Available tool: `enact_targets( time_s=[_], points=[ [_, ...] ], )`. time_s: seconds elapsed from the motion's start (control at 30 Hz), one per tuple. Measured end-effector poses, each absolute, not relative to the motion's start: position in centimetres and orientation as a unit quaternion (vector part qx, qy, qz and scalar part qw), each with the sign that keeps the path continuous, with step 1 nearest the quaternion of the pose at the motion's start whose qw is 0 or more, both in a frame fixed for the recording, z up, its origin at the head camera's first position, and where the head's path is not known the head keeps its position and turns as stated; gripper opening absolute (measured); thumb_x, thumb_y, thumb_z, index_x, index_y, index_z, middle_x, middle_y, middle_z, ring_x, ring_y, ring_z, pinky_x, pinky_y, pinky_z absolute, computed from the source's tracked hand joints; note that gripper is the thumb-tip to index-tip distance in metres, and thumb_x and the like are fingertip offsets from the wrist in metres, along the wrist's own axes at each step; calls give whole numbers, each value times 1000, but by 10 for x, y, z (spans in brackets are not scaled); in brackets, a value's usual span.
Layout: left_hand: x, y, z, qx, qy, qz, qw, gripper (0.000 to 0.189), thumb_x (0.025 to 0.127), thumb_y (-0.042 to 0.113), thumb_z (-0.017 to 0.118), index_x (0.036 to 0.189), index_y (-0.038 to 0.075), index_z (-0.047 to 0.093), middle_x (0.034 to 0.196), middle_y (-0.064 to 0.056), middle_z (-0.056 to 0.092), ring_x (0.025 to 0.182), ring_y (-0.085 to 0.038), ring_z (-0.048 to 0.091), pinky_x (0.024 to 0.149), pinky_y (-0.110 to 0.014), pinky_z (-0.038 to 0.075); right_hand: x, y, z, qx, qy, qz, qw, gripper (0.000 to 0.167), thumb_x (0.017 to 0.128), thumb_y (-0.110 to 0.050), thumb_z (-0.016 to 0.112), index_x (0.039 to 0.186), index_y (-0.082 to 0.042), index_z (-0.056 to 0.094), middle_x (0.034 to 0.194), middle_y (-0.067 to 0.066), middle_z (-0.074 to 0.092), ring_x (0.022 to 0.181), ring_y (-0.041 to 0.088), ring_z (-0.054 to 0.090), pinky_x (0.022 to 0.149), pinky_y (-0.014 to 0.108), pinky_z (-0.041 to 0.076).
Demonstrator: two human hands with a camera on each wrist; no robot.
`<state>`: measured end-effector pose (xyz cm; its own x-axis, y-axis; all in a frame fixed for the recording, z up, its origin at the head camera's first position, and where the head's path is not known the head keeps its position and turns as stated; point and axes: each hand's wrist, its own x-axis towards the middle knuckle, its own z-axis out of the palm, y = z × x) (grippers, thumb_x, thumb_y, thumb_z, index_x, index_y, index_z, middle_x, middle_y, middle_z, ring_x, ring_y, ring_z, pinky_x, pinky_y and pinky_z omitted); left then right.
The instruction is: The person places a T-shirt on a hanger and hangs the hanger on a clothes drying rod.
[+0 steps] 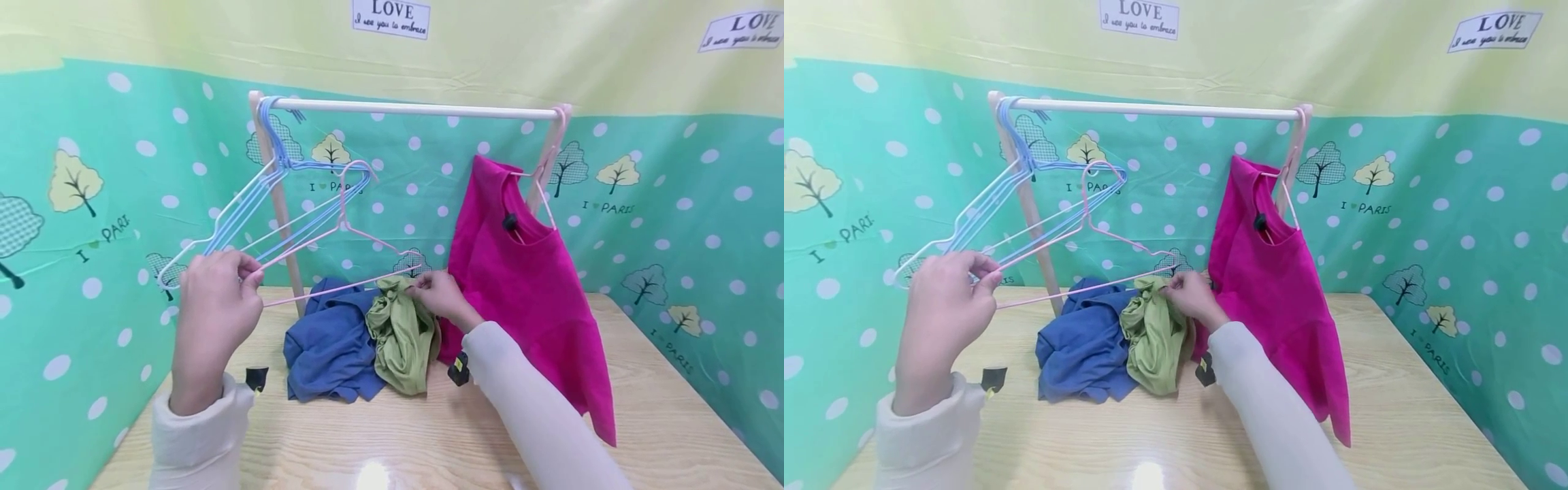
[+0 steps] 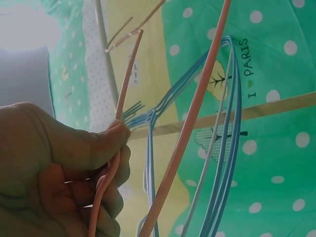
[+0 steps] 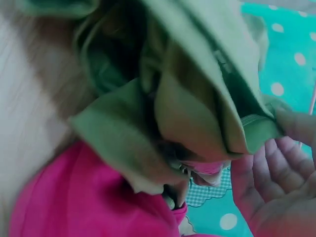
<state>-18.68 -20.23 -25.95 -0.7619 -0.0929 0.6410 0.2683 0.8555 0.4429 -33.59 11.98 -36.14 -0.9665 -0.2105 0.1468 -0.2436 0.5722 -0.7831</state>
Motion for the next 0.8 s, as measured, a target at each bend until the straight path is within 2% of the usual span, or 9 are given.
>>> enact_targets(
  time_s=[0.07,0.13,0.23,0.37,0.5,0.63,0.73,0.8],
  points=[
    [-187,-202,-259,-53,-900,-265,341,5,91,-2,68,95,-5,69,88,-19,65,87,-40,47,86,-55,33,-338,122,-359,74,-869,490,3,14,97,-16,71,89,-4,70,69,4,60,51,17,54,55,42,53],
    [-186,-201,-258,-56,-900,-266,341,5,91,-2,68,95,-5,70,87,-18,66,87,-39,47,84,-53,33,-342,124,-356,33,-852,522,-12,16,98,-15,69,88,-4,70,72,4,60,55,19,57,62,48,57],
    [-183,-200,-258,-61,-900,-265,342,4,91,-2,69,94,-4,70,86,-16,66,85,-37,47,81,-49,32,-347,128,-352,-13,-826,563,-31,21,100,-12,65,82,-2,67,76,5,61,62,19,62,70,48,60],
    [-180,-198,-257,-70,-898,-264,345,3,90,-2,69,93,-3,71,85,-15,66,83,-35,47,78,-46,30,-352,132,-345,-59,-789,610,-45,23,100,-7,60,79,0,64,72,9,60,62,18,62,67,38,60],
    [-178,-198,-255,-76,-899,-263,343,4,90,-2,70,93,-3,71,85,-16,67,83,-36,48,77,-46,30,-356,135,-340,-90,-761,641,-42,16,101,-4,58,90,4,67,71,11,61,58,17,62,65,34,60],
    [-176,-198,-255,-79,-901,-260,338,4,90,-2,70,93,-3,71,85,-16,67,83,-36,48,78,-48,32,-357,138,-335,-100,-750,654,-31,14,100,-4,59,98,7,68,73,10,64,59,16,63,75,40,62],
    [-174,-196,-254,-87,-900,-252,343,3,89,-3,70,92,-3,71,83,-16,67,82,-37,49,80,-51,35,-357,139,-332,-98,-752,651,-15,15,99,-4,59,92,5,68,73,10,64,61,18,64,85,47,60],
    [-174,-193,-254,-95,-899,-249,349,3,89,-3,71,91,-4,71,81,-15,66,82,-37,50,81,-53,37,-357,140,-331,-91,-762,641,1,19,99,-5,58,82,1,65,74,10,63,64,19,65,85,48,60]
  ],
)
